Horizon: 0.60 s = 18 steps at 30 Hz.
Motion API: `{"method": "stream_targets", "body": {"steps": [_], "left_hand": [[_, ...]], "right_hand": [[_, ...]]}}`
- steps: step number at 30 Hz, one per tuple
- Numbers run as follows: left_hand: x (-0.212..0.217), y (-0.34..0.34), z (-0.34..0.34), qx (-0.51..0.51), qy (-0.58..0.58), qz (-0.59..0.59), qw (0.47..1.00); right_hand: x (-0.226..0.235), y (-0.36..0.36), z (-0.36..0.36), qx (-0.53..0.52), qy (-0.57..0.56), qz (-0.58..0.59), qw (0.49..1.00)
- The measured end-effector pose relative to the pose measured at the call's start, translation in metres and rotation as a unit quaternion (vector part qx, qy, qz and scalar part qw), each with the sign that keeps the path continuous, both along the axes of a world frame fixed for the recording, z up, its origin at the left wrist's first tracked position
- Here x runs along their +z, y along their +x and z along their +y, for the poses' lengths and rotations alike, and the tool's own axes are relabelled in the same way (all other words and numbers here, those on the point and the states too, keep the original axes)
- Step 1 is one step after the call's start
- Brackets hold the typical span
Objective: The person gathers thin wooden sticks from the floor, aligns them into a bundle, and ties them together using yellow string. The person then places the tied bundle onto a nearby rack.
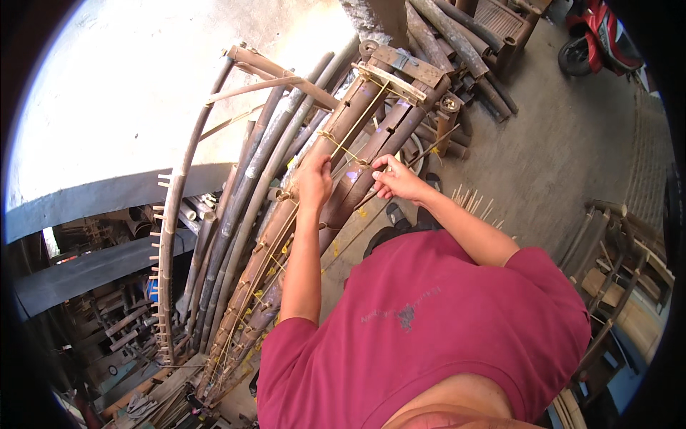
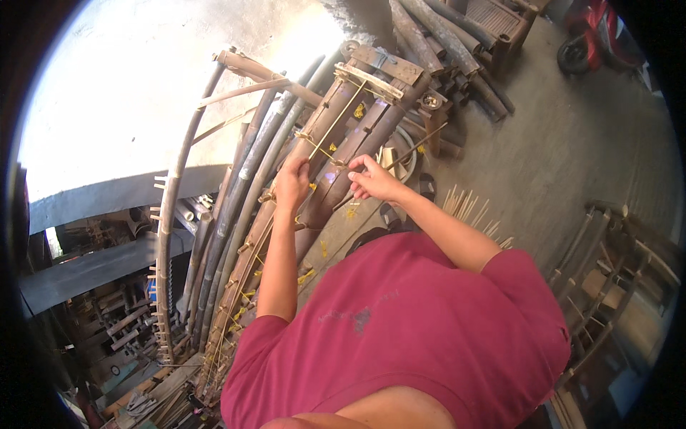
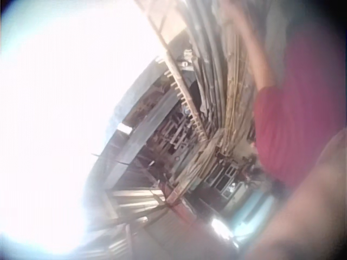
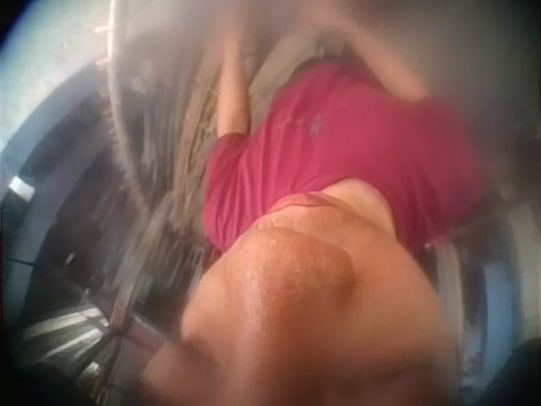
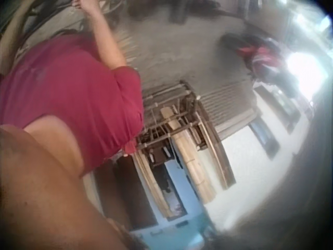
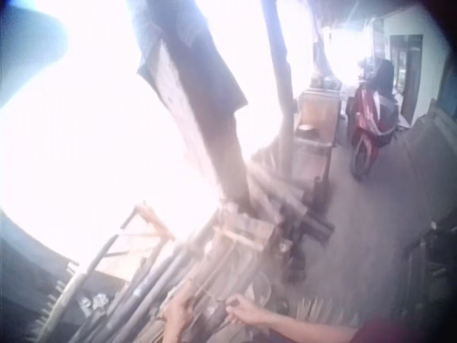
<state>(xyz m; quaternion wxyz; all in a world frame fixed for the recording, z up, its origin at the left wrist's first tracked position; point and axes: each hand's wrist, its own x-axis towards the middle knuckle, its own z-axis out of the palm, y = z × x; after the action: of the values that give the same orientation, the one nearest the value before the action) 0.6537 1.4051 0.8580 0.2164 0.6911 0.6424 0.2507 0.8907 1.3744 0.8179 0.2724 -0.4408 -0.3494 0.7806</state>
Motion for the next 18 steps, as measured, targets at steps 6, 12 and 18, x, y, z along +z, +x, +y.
{"method": "stream_targets", "body": {"steps": [6,12,18], "left_hand": [[-0.023,0.045,0.005,0.063,0.063,0.064,0.994],[-0.028,0.043,0.012,0.083,0.056,0.084,0.991],[-0.045,0.027,0.016,0.047,0.028,0.082,0.995]], "right_hand": [[0.0,0.001,0.007,-0.138,-0.328,0.284,0.89],[0.056,-0.076,0.027,-0.44,0.039,0.216,0.871],[0.082,-0.156,0.132,0.157,0.508,-0.154,0.833]]}}
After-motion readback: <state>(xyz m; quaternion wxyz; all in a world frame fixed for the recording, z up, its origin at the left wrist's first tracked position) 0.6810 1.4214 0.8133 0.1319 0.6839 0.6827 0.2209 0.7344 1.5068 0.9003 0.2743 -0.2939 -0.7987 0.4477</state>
